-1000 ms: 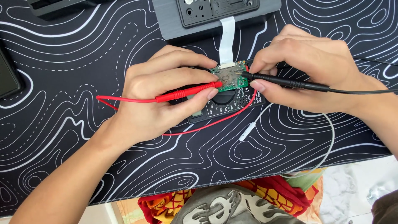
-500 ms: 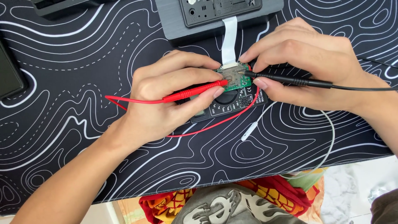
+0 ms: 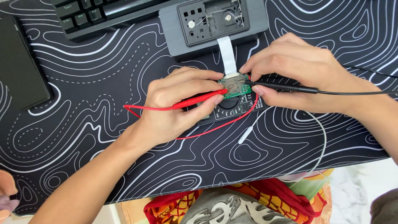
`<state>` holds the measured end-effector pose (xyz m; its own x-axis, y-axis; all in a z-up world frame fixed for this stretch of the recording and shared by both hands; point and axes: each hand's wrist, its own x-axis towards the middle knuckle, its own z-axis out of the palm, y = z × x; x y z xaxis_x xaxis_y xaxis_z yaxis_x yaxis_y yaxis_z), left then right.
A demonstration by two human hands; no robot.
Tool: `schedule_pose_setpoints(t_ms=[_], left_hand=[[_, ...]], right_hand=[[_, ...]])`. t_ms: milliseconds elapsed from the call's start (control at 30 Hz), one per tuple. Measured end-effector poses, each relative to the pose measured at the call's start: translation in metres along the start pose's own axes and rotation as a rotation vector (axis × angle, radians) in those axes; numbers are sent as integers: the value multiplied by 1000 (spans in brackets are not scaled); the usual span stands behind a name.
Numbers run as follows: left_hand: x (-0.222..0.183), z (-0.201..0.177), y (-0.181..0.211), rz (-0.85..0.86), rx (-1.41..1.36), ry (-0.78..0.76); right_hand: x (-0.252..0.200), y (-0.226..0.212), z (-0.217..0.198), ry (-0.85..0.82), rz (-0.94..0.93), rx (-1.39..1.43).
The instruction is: Testing a circuit board's components and connections using a digital multimeter's probes.
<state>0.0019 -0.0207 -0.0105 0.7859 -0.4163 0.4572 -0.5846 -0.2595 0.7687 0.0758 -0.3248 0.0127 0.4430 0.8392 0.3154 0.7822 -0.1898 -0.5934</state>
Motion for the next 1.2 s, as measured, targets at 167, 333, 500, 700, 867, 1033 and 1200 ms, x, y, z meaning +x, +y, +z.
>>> schedule_pose_setpoints(t_ms=[167, 333, 500, 700, 867, 1033, 1200], left_hand=[[1, 0, 0, 13, 51, 22], [-3, 1, -5, 16, 20, 14], [-3, 4, -5, 20, 50, 28], [-2, 0, -5, 20, 41, -1], [-1, 0, -5, 15, 68, 2], [0, -2, -3, 24, 55, -20], [3, -5, -4, 34, 42, -34]], right_hand=[[2, 2, 2, 15, -43, -13], [-1, 2, 5, 26, -10, -27], [-2, 3, 5, 25, -10, -39], [-2, 3, 6, 25, -2, -52], [-2, 2, 6, 28, 12, -48], [-1, 2, 6, 33, 5, -37], [-1, 3, 5, 31, 3, -38]])
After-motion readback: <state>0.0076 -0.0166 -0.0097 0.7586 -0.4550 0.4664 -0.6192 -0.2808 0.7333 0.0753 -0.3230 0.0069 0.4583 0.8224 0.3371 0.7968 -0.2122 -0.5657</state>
